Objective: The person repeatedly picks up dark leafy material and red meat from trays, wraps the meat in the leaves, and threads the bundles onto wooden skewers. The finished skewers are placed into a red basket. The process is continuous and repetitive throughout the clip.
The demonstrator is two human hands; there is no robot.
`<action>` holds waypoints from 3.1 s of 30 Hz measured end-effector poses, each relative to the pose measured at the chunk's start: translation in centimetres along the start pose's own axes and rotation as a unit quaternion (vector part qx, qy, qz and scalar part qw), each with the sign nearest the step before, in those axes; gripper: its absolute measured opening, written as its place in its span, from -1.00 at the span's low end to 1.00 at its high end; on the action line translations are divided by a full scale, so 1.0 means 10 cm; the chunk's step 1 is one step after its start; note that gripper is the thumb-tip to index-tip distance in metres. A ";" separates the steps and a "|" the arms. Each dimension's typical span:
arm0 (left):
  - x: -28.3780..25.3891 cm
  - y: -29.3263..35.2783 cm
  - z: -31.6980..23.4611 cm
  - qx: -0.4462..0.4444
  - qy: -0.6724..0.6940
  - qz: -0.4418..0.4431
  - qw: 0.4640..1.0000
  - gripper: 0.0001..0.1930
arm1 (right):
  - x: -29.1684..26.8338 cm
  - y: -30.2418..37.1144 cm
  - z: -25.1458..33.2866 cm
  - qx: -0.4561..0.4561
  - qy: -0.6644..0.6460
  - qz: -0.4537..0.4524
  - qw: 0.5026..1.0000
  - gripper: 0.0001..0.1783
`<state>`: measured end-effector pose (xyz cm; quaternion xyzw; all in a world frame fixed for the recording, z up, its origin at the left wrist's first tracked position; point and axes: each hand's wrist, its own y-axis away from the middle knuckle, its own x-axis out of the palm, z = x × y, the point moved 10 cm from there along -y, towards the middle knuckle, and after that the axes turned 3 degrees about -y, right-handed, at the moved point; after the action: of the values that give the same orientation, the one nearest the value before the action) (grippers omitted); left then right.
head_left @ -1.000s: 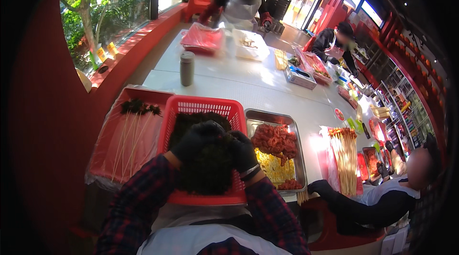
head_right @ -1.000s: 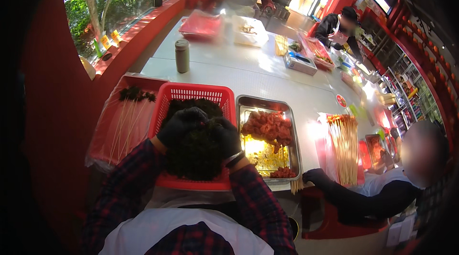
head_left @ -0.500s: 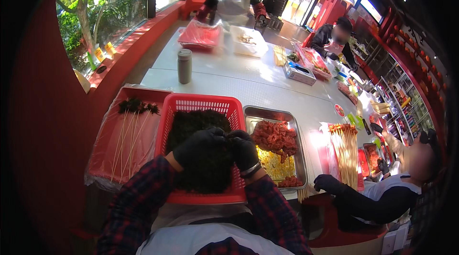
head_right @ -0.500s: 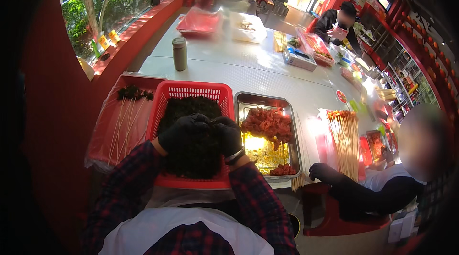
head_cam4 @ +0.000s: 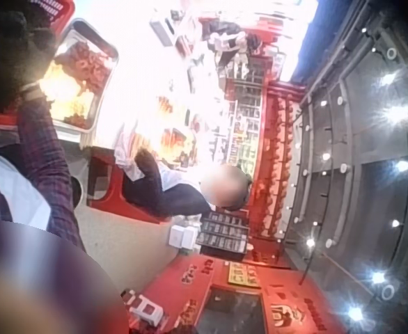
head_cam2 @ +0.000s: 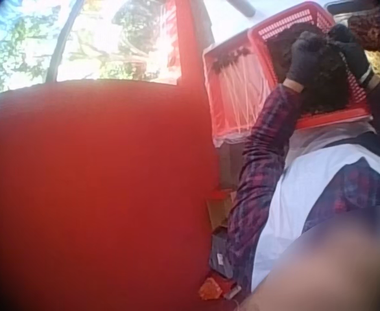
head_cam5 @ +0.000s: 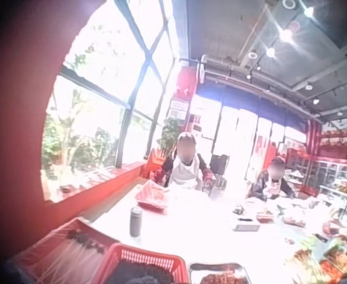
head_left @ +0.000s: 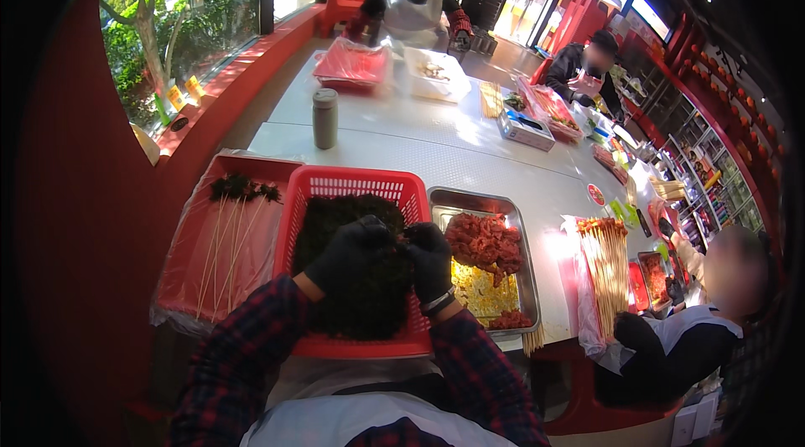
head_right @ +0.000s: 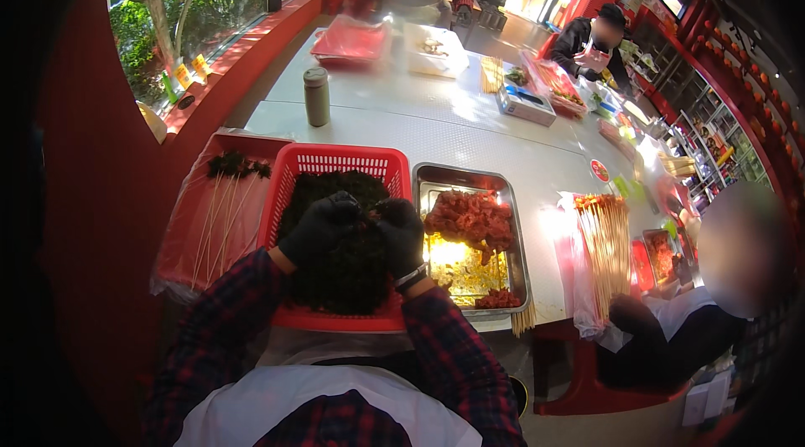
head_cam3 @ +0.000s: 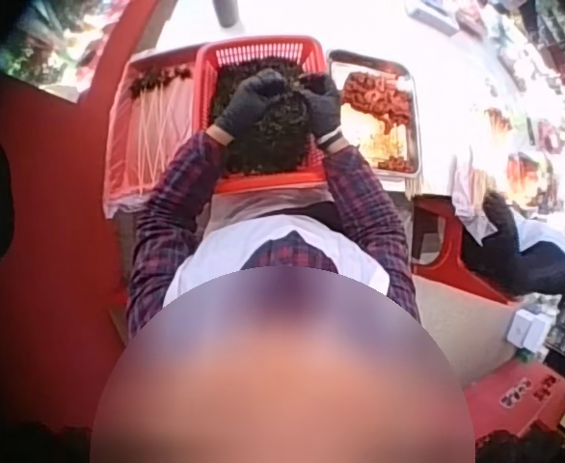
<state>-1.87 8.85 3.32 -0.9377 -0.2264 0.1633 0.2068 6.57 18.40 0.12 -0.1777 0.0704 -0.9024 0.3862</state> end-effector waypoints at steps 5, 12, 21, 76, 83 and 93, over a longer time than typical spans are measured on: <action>0.07 -0.03 -0.17 0.077 -0.207 0.038 0.975 -0.75 | 0.00 0.01 0.01 0.023 -0.007 -0.015 1.000 -0.73; -0.04 0.11 0.20 -0.087 0.027 -0.027 0.996 -0.71 | 0.16 0.09 0.11 -0.063 0.100 0.037 0.992 -0.69; 0.08 0.10 0.27 -0.198 0.129 0.014 0.971 -0.84 | 0.52 0.30 0.74 -0.243 0.273 0.088 0.926 -0.73; -0.11 0.18 0.78 -0.265 0.408 -0.061 0.871 -0.86 | 0.21 0.15 0.30 -0.032 0.078 0.061 0.995 -0.79; -0.09 0.20 0.81 -0.284 0.444 -0.067 0.847 -0.90 | 0.30 0.29 0.32 -0.019 0.109 0.084 0.990 -0.77; -0.01 0.21 0.71 -0.287 0.488 -0.036 0.824 -0.90 | 0.32 0.27 0.27 -0.037 0.156 0.082 0.984 -0.75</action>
<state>-4.03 9.31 -3.76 -0.9033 -0.1661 -0.3952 0.0172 7.36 14.26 2.81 -0.0427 0.1775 -0.8809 0.4366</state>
